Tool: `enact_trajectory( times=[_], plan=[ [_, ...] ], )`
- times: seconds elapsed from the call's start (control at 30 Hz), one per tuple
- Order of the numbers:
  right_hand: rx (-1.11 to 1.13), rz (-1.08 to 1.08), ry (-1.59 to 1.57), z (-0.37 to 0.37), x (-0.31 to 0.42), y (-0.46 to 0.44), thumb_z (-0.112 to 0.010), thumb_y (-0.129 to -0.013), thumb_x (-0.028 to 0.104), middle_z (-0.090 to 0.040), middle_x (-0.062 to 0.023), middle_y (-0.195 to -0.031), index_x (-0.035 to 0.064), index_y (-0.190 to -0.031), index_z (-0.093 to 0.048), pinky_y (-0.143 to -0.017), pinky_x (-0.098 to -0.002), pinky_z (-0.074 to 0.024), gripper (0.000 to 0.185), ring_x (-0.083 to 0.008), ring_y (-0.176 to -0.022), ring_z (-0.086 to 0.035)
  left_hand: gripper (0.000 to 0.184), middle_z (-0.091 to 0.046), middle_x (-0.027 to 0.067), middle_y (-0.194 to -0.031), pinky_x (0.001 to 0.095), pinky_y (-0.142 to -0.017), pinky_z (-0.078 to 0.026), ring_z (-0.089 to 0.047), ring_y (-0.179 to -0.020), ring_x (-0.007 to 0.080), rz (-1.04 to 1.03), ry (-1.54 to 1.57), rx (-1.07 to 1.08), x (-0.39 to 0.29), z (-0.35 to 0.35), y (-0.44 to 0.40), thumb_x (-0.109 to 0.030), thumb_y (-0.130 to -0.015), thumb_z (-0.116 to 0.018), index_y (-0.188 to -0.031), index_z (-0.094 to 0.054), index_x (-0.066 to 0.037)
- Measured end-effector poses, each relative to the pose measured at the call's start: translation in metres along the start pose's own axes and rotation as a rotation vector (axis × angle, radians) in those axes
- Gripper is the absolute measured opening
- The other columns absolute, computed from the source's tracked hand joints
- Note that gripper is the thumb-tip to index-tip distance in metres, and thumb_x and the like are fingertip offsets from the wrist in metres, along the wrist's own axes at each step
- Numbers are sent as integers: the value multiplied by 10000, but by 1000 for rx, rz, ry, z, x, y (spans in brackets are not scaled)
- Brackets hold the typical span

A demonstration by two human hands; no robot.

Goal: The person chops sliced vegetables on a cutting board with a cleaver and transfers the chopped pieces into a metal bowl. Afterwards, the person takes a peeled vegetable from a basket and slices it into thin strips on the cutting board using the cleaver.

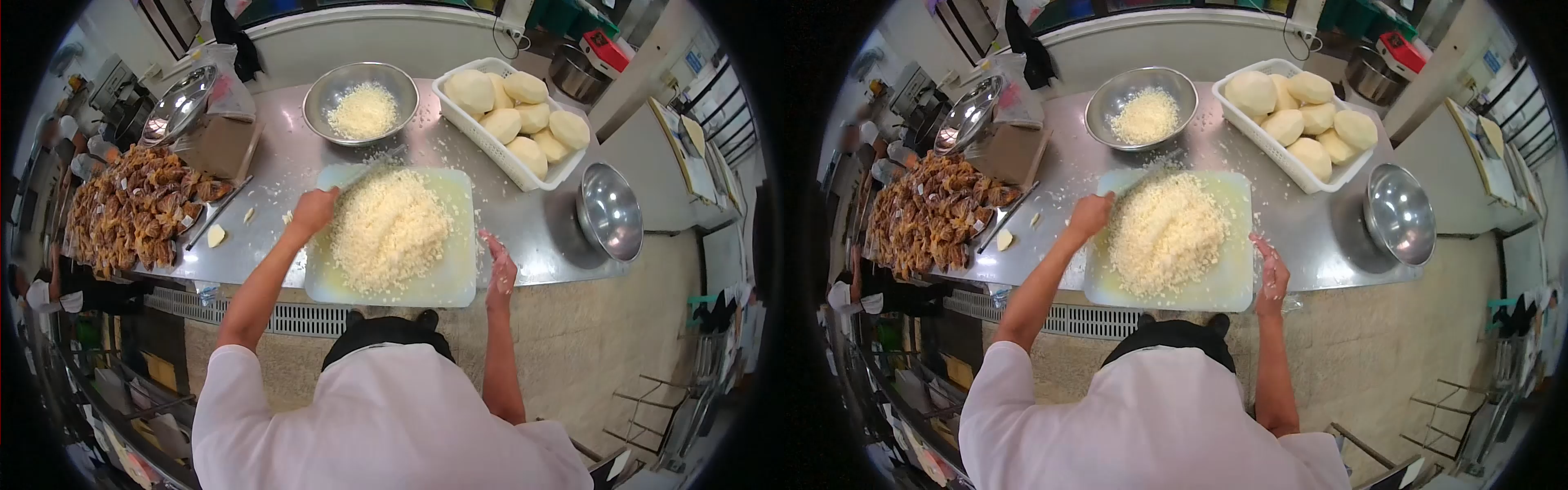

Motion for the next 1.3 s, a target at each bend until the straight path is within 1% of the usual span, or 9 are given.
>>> enact_trajectory(
  times=[0.07, 0.23, 0.47, 0.57, 0.7, 0.8, 0.93, 1.1, 1.3],
  plan=[
    [72, -4, -17, -10, -2, 0, -333, -1002, 512, -591, -167, -1252, -44, -1216, -583, -1092, -412, -318, 646, -285, -1220, -510, 149, -641, 228, -727, 521, -653, -494, -638, -710, 413, -62, 39, 12, -25, -3, -3, -89, -802, -514, -891, -606, -12],
    [127, 13, -16, -42, -1, -12, -353, -1012, 429, -607, -176, -1235, -48, -1201, -597, -1073, -395, -333, 568, -284, -1210, -523, 112, -609, 213, -677, 514, -638, -472, -613, -699, 410, -205, 101, 74, -50, 38, 35, -150, -856, -550, -864, -578, -42],
    [114, -68, 118, -65, -85, -68, -411, -1008, 348, -591, -154, -1276, -24, -1259, -566, -1070, -364, -336, 474, -279, -1251, -491, 88, -597, 227, -646, 536, -612, -464, -606, -663, 433, 294, 211, -59, 27, 67, 145, -115, -854, -555, -829, -569, -32],
    [234, 32, 324, -96, -142, -91, -428, -1001, 349, -581, -166, -1280, 24, -1294, -554, -1060, -360, -340, 455, -291, -1239, -489, 102, -603, 228, -633, 536, -592, -478, -610, -637, 440, 393, 183, -111, 33, 14, 176, -96, -855, -535, -819, -572, -7],
    [404, -169, 317, -149, -129, -81, -418, -999, 369, -603, -186, -1225, 55, -1268, -585, -1030, -374, -369, 446, -320, -1170, -531, 134, -609, 249, -638, 527, -605, -500, -623, -635, 437, 456, 305, -86, -56, 5, 160, -59, -823, -523, -750, -585, 34],
    [632, -165, 116, -178, -75, -71, -361, -1015, 405, -612, -151, -1240, 37, -1222, -613, -1034, -345, -358, 492, -251, -1206, -523, 119, -599, 265, -634, 525, -613, -500, -619, -632, 441, 426, 415, -142, -94, 18, 132, -45, -802, -533, -729, -583, 35],
    [539, -9, 28, -154, 3, -68, -324, -999, 486, -623, -154, -1222, 9, -1209, -615, -1054, -363, -335, 598, -271, -1198, -529, 100, -587, 276, -622, 520, -630, -501, -620, -637, 444, 373, 489, -134, -103, 61, 130, -35, -788, -541, -741, -574, 47],
    [326, 155, -39, -103, 59, -75, -342, -995, 481, -629, -199, -1194, -73, -1165, -609, -1020, -368, -373, 638, -309, -1147, -572, 111, -598, 303, -694, 531, -656, -483, -621, -696, 445, 209, 424, 60, -119, -18, 92, -35, -803, -517, -788, -556, 68],
    [123, 126, -47, -34, 52, -58, -336, -975, 546, -628, -203, -1190, -85, -1164, -607, -1040, -388, -350, 712, -298, -1149, -559, 101, -579, 294, -648, 527, -618, -476, -610, -660, 450, 96, 403, 46, -148, 74, 81, -32, -818, -500, -816, -522, 66]
  ],
)
Point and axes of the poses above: each hand's wrist, its own y-axis away from the middle knuckle, its own z-axis out of the back of the hand, x = y × z, the point moved 9 cm from there along -y, towards the middle knuckle
